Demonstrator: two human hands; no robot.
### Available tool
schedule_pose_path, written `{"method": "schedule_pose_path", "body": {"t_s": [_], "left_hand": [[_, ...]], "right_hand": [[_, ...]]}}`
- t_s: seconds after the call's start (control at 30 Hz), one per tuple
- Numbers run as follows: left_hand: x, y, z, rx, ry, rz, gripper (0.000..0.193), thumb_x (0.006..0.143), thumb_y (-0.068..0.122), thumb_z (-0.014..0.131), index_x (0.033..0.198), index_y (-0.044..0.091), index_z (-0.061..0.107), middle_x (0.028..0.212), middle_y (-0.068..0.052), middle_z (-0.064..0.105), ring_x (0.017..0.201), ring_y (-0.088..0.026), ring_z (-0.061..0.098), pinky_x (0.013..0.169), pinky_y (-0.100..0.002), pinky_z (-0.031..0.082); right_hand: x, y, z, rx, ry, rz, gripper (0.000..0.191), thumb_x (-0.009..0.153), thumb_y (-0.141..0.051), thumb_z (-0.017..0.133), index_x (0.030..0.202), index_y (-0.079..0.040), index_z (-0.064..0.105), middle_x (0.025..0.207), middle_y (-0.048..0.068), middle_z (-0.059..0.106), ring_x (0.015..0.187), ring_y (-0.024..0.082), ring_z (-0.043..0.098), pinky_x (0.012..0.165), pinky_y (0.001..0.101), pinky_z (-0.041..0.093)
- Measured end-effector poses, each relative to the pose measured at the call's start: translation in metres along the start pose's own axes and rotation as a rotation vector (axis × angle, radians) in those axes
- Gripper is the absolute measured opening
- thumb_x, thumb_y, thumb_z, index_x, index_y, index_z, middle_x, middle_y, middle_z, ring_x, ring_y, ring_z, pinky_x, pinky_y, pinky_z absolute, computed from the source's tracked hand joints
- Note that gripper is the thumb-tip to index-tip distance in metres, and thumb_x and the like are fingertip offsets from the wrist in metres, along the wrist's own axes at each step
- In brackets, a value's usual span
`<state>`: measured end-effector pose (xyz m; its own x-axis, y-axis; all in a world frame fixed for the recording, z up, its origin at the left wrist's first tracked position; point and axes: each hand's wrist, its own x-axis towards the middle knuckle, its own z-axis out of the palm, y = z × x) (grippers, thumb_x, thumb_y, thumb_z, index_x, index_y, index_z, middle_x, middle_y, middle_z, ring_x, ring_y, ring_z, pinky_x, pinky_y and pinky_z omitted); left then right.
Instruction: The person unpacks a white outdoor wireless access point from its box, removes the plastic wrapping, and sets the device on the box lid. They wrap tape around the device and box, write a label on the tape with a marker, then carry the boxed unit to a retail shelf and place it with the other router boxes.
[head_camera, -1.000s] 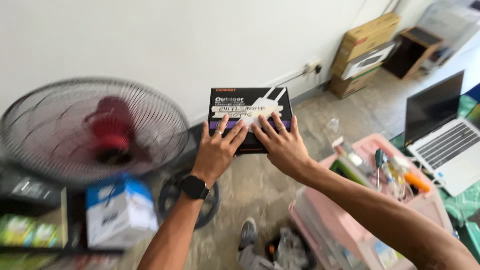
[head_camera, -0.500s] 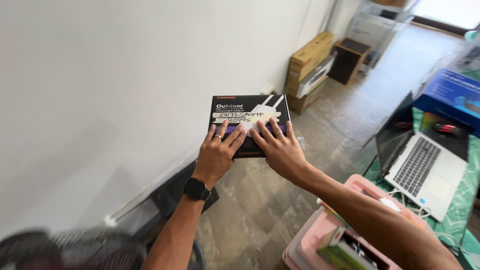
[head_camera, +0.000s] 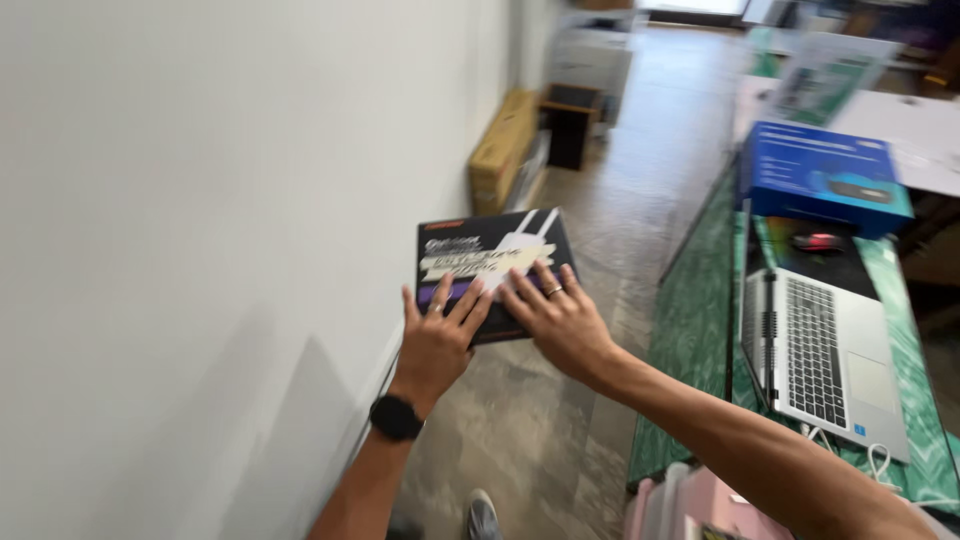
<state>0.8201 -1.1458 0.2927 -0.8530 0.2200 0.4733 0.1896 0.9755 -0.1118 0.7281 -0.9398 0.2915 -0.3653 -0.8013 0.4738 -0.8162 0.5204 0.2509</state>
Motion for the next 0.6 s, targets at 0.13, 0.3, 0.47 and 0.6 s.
{"method": "schedule_pose_path", "body": {"t_s": [0.13,0.3,0.47,0.6], "left_hand": [[0.075,-0.037,0.026,-0.071,-0.080,0.007,0.085,0.068,0.025,0.084,0.146,0.024,0.051,0.156,-0.001,0.043,0.147,-0.041,0.035,0.104,-0.080,0.029],[0.177,-0.066,0.063,-0.100,-0.147,0.059,0.100,0.062,0.029,0.090,0.151,0.028,0.046,0.162,0.001,0.037,0.145,-0.045,0.030,0.102,-0.079,0.031],[0.276,-0.074,0.122,-0.132,-0.073,0.169,0.102,0.058,0.025,0.092,0.149,0.029,0.047,0.159,0.001,0.039,0.146,-0.044,0.033,0.100,-0.070,0.039],[0.365,-0.074,0.181,-0.134,0.020,0.240,0.100,0.057,0.025,0.092,0.147,0.029,0.050,0.157,0.002,0.043,0.143,-0.043,0.040,0.100,-0.060,0.046]], "right_hand": [[0.042,0.049,0.023,-0.072,-0.066,0.070,0.060,0.083,-0.015,0.060,0.143,-0.010,0.053,0.149,0.015,0.052,0.138,0.042,0.047,0.108,0.0629,0.038],[0.073,0.115,0.049,-0.126,-0.027,0.171,0.057,0.087,-0.015,0.059,0.143,-0.011,0.054,0.149,0.014,0.053,0.139,0.041,0.048,0.109,0.0631,0.038],[0.093,0.198,0.086,-0.173,-0.023,0.261,0.057,0.086,-0.015,0.061,0.143,-0.013,0.054,0.149,0.013,0.053,0.140,0.041,0.048,0.110,0.0631,0.038],[0.107,0.284,0.126,-0.186,-0.019,0.326,0.062,0.083,-0.013,0.062,0.144,-0.015,0.054,0.149,0.013,0.054,0.139,0.040,0.049,0.110,0.0621,0.038]]}}
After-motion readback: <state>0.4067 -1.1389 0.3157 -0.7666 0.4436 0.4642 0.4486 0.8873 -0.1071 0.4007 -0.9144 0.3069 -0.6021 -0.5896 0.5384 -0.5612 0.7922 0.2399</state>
